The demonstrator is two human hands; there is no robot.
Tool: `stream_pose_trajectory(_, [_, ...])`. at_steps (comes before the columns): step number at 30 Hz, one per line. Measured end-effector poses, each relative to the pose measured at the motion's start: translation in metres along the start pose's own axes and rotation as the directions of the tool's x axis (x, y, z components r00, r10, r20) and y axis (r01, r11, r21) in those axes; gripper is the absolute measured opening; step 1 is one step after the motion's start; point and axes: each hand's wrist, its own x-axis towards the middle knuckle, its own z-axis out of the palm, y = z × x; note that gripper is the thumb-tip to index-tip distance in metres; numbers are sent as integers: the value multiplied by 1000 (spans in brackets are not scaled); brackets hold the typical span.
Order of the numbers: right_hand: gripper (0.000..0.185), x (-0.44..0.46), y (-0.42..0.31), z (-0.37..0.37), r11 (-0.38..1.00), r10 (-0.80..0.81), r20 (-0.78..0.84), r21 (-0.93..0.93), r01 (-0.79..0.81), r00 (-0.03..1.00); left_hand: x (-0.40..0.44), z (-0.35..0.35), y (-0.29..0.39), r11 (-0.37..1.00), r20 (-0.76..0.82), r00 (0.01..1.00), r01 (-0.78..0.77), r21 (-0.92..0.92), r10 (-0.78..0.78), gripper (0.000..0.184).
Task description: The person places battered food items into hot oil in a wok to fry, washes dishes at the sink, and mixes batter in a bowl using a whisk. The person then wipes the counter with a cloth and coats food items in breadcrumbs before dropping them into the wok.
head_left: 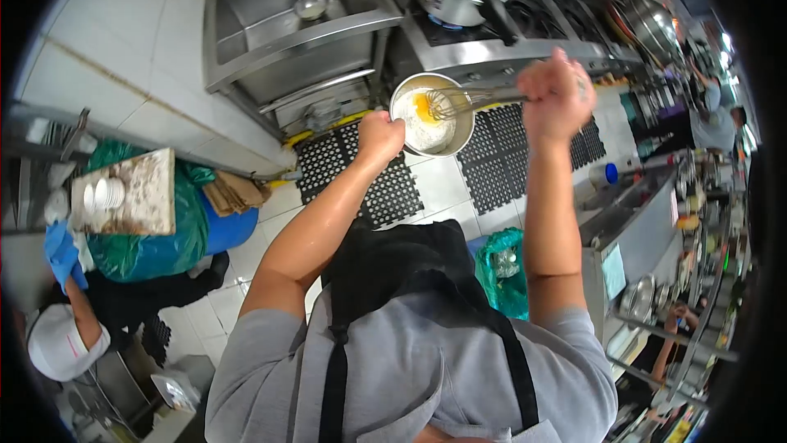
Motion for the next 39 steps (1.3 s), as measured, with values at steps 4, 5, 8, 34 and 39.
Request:
stream_pose_trajectory(4, [38,-4,74,70,998,70,97,-9,-69,993,14,-50,4,987,-144,986,66,-144,-87,18])
stream_pose_trajectory(5, [38,-5,82,80,993,114,170,-6,-115,979,16,-64,9,975,-143,982,93,-201,-123,16])
stream_pose_trajectory(8, [39,3,97,106,981,176,309,21,-192,935,24,-100,25,952,-181,967,125,-280,-181,15])
stream_pose_trajectory(34, [39,237,325,270,977,164,456,46,-207,875,318,-216,79,881,-304,903,144,-450,-303,10])
stream_pose_trajectory(39, [37,238,414,300,958,234,361,75,-278,903,400,-261,55,848,-242,920,149,-508,-307,14])
